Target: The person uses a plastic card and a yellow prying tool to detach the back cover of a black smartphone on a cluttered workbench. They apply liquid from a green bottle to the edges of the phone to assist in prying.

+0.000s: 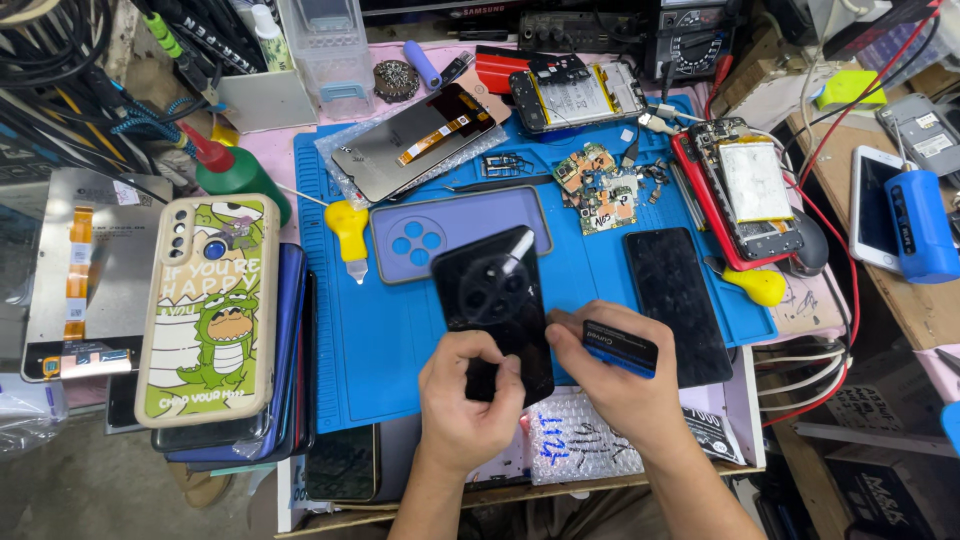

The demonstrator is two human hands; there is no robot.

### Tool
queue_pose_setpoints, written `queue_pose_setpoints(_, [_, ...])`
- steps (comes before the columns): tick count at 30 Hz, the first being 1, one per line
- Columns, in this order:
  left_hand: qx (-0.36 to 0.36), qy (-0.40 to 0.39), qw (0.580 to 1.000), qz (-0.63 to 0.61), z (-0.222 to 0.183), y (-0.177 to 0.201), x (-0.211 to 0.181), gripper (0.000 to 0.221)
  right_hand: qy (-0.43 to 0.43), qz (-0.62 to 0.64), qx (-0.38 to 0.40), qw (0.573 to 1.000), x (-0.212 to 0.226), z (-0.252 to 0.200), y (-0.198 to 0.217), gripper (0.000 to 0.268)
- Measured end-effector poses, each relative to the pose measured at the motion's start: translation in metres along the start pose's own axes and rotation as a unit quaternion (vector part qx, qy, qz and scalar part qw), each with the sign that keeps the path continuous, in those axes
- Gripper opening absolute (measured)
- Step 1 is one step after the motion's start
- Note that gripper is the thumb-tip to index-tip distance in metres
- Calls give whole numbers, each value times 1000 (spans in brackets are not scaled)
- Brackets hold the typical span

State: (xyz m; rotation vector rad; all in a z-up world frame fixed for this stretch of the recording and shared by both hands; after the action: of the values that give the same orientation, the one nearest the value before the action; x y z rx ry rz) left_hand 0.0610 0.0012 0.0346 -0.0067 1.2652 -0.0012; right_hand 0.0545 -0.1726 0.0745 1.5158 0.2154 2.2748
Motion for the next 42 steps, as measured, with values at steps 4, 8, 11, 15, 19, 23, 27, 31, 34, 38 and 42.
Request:
queue_pose_setpoints(4, [10, 17, 1000, -9, 1, 3, 4, 25, -59, 30, 17, 998, -14, -9, 0, 6])
queue_pose_setpoints(8, [33, 37, 999, -5, 2, 1, 8, 24, -72, 53, -16, 996, -22, -15, 1, 6])
queue_pose_setpoints(11, [31, 31, 999, -2, 4, -2, 7, 24, -36, 17, -47, 998, -18, -15, 1, 6])
queue_pose_setpoints(15, [9, 37, 999, -7, 3, -3, 9, 24, 9, -54, -80, 995, -7, -15, -2, 6])
queue_pose_setpoints(19, [16, 21, 1000, 11, 3, -3, 7, 24, 12, -94, -79, 992, -1, -8, -4, 7])
queue_pose_setpoints(23, [10, -8, 999, 39, 2, -4, 2, 23, 27, -118, -73, 990, 8, -1, -6, 7])
queue_pose_setpoints(27, [13, -22, 998, 59, 1, -4, 1, 23, 56, -117, -62, 990, 13, 2, -7, 8])
queue_pose_setpoints(31, [22, -16, 998, 52, 1, 0, 2, 24, -20, -16, -24, 999, -3, 5, -3, 8])
queue_pose_setpoints(34, [36, 6, 999, 36, 2, -1, 3, 25, -74, 37, 7, 997, -16, 7, 1, 8])
queue_pose_setpoints(38, [50, 40, 998, 5, 3, -1, 6, 27, -126, 113, 5, 986, -32, 2, 0, 9])
queue_pose_setpoints(42, [41, 33, 999, 4, 3, 0, 5, 29, -127, 122, 16, 984, -35, 0, 0, 12])
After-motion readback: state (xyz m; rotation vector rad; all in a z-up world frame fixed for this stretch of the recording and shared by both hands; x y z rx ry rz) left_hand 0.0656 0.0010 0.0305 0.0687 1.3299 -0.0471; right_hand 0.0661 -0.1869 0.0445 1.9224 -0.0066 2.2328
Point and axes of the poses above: each hand's wrist, its own z-axis towards the middle knuckle, its own y-axis out of the back of the hand, x = y × z, the point moved 7 cm from there along z, towards the middle knuckle, and after that the axes turned 12 degrees about y, right-handed, at the moved point
